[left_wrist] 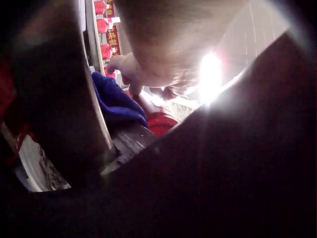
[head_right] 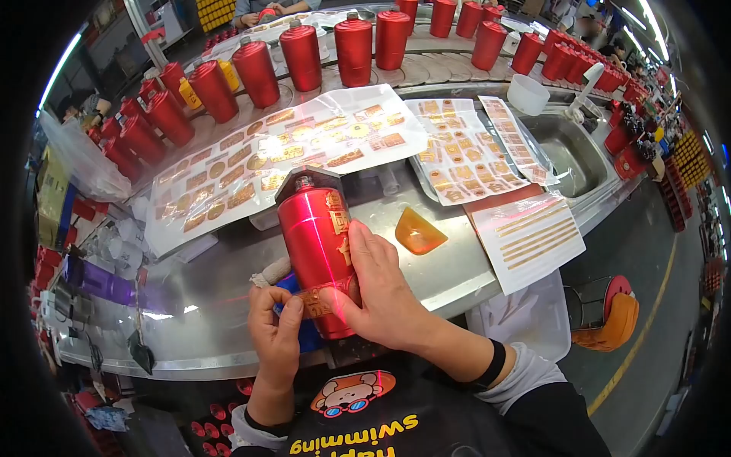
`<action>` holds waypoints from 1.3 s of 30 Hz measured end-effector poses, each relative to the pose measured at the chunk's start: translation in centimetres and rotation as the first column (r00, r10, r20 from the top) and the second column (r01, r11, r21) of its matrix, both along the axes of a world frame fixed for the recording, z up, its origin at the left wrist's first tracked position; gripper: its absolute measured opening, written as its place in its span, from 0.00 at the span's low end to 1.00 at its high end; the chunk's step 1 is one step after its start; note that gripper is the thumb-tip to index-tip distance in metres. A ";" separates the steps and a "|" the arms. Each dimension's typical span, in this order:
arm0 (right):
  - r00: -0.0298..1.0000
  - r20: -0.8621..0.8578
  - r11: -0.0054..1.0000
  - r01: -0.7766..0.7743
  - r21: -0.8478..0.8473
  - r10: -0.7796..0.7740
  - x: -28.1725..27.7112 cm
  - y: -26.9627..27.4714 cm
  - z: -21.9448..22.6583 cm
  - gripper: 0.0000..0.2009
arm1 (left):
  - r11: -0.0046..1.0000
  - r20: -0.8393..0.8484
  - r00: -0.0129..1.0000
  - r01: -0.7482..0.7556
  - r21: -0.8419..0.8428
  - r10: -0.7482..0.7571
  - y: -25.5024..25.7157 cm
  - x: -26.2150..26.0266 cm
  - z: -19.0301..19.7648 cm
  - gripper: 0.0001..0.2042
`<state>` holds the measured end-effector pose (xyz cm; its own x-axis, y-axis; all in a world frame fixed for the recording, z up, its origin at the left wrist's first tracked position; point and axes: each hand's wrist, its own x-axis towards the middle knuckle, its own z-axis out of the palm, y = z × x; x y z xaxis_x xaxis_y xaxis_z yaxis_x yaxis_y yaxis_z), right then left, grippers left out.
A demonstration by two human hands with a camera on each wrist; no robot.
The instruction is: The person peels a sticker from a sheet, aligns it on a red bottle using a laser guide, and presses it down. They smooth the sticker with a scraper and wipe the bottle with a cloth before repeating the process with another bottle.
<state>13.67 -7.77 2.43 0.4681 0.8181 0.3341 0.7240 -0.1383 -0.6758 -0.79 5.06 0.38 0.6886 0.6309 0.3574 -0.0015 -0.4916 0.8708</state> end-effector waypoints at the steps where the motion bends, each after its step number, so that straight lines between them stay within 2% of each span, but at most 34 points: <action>1: 1.000 0.016 1.000 -0.004 0.001 0.004 0.1 0.0 -0.2 0.45 | 1.000 0.008 1.000 0.003 -0.009 -0.002 0.0 0.1 -0.1 0.08; 8: 0.998 0.042 0.998 0.052 -0.020 -0.051 -0.8 0.2 0.7 0.46 | 0.988 0.034 0.999 -0.028 -0.153 0.034 -0.4 0.4 -0.1 0.07; 11: 0.999 0.019 0.998 0.051 -0.025 -0.051 -0.6 0.2 0.5 0.45 | 0.987 0.004 1.000 -0.023 -0.158 0.024 -0.4 0.3 0.0 0.07; 14: 0.999 0.022 0.999 0.036 -0.023 -0.036 -0.4 0.1 0.1 0.45 | 0.998 0.015 1.000 0.018 -0.060 -0.017 0.0 0.3 -0.7 0.08; 20: 1.000 0.002 1.000 -0.006 -0.013 0.006 -0.1 -0.2 0.1 0.41 | 1.000 -0.022 1.000 -0.013 0.000 0.013 -0.1 0.2 -0.7 0.08; 23: 1.000 -0.021 1.000 -0.017 -0.017 0.016 -0.1 -0.3 0.1 0.40 | 0.995 0.043 0.998 -0.048 -0.087 0.052 -0.5 0.7 -0.8 0.08; 32: 0.998 -0.041 0.999 -0.049 -0.010 0.048 0.2 -0.4 0.1 0.38 | 0.992 0.064 0.998 -0.004 -0.124 0.012 -0.3 0.5 -1.0 0.08; 35: 0.998 -0.048 0.999 -0.050 -0.016 0.049 0.3 -0.4 0.1 0.38 | 0.990 -0.036 0.999 0.033 -0.140 -0.039 0.0 0.0 -1.2 0.09; 38: 0.997 -0.063 0.999 -0.047 -0.026 0.045 0.3 -0.4 0.2 0.38 | 0.982 -0.024 0.997 0.063 -0.180 -0.068 0.1 0.0 -1.2 0.07; 39: 0.997 -0.066 0.998 -0.047 -0.029 0.045 0.3 -0.3 0.3 0.39 | 0.983 0.003 0.999 -0.032 -0.178 0.033 -0.2 0.0 -1.2 0.07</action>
